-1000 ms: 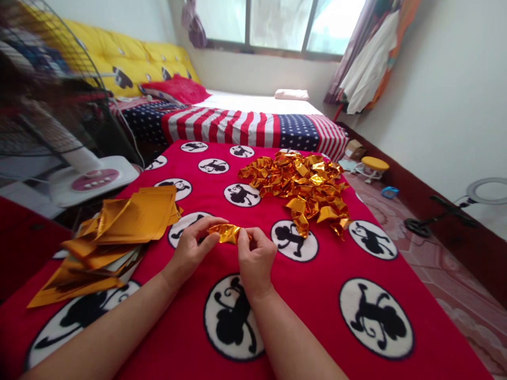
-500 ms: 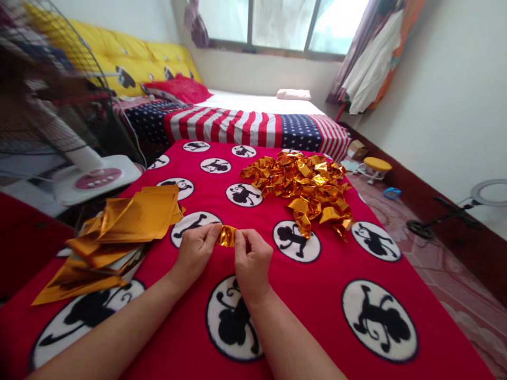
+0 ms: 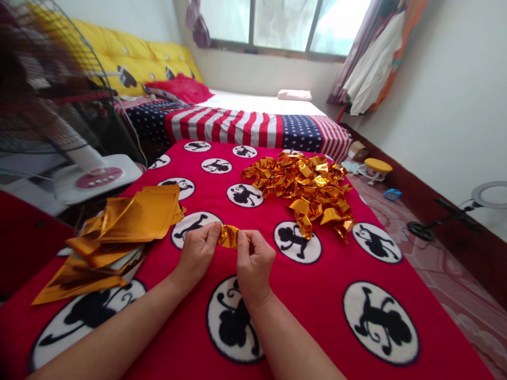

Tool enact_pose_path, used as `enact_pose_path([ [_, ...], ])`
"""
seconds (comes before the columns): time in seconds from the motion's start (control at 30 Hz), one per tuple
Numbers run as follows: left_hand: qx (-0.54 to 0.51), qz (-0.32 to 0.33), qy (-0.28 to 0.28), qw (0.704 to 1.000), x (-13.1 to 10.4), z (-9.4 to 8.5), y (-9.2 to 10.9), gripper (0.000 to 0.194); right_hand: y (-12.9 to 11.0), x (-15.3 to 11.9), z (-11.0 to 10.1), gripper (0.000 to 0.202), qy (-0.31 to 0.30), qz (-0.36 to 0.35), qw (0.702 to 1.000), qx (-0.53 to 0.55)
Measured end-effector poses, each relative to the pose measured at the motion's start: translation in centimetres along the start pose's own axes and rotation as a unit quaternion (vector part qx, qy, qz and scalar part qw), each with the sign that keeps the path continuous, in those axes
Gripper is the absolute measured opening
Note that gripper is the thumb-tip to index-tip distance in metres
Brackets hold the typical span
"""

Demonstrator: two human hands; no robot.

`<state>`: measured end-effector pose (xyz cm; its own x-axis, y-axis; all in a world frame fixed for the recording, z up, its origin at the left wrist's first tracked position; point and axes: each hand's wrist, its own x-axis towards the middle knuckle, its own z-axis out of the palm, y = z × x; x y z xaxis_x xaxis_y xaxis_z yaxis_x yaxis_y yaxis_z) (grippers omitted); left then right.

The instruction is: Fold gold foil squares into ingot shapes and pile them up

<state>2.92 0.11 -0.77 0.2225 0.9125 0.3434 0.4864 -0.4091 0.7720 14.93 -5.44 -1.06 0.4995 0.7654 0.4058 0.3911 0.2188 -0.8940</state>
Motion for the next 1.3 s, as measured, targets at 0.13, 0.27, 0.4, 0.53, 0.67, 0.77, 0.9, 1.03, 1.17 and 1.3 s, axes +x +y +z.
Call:
enact_pose_path([
  [0.13,0.013,0.03,-0.014,0.999,-0.12,-0.14,0.21,0.043,0.1,0.07,-0.02,0.021,0.009,0.0,1.0,-0.011],
  [0.27,0.042,-0.007,-0.011,0.999,0.04,-0.28,0.23,0.042,0.04,0.09,-0.04,0.022,0.012,-0.004,1.0,-0.022],
  [0.4,0.081,-0.005,-0.006,0.997,0.19,-0.37,0.33,0.035,-0.04,0.02,-0.04,0.022,0.008,-0.005,1.0,-0.019],
  [0.53,0.072,0.021,-0.011,0.997,0.16,-0.3,0.41,0.035,0.03,-0.02,-0.02,0.021,0.005,-0.003,1.0,-0.015],
  [0.67,0.039,0.044,-0.009,0.998,0.09,-0.24,0.32,0.037,0.19,-0.06,0.03,0.022,-0.011,0.022,1.0,-0.006],
  [0.77,0.03,0.053,0.002,0.998,0.01,-0.26,0.26,0.037,0.27,-0.13,0.06,0.022,-0.021,0.037,0.999,0.011],
  [0.9,0.023,0.061,0.011,0.998,-0.14,-0.23,0.32,0.036,0.21,-0.16,0.04,0.023,-0.02,0.043,0.999,0.009],
  [1.03,0.021,0.072,0.008,0.997,-0.2,-0.18,0.57,0.037,-0.03,-0.09,-0.05,0.025,-0.005,0.043,0.999,-0.002],
  [1.17,0.011,0.065,0.005,0.998,-0.18,-0.31,0.87,0.037,-0.18,-0.12,-0.1,0.026,-0.002,0.044,0.999,0.003],
  [1.3,-0.026,0.036,0.014,0.999,-0.25,-0.34,1.07,0.038,-0.24,-0.22,-0.08,0.027,-0.01,0.048,0.999,0.01],
])
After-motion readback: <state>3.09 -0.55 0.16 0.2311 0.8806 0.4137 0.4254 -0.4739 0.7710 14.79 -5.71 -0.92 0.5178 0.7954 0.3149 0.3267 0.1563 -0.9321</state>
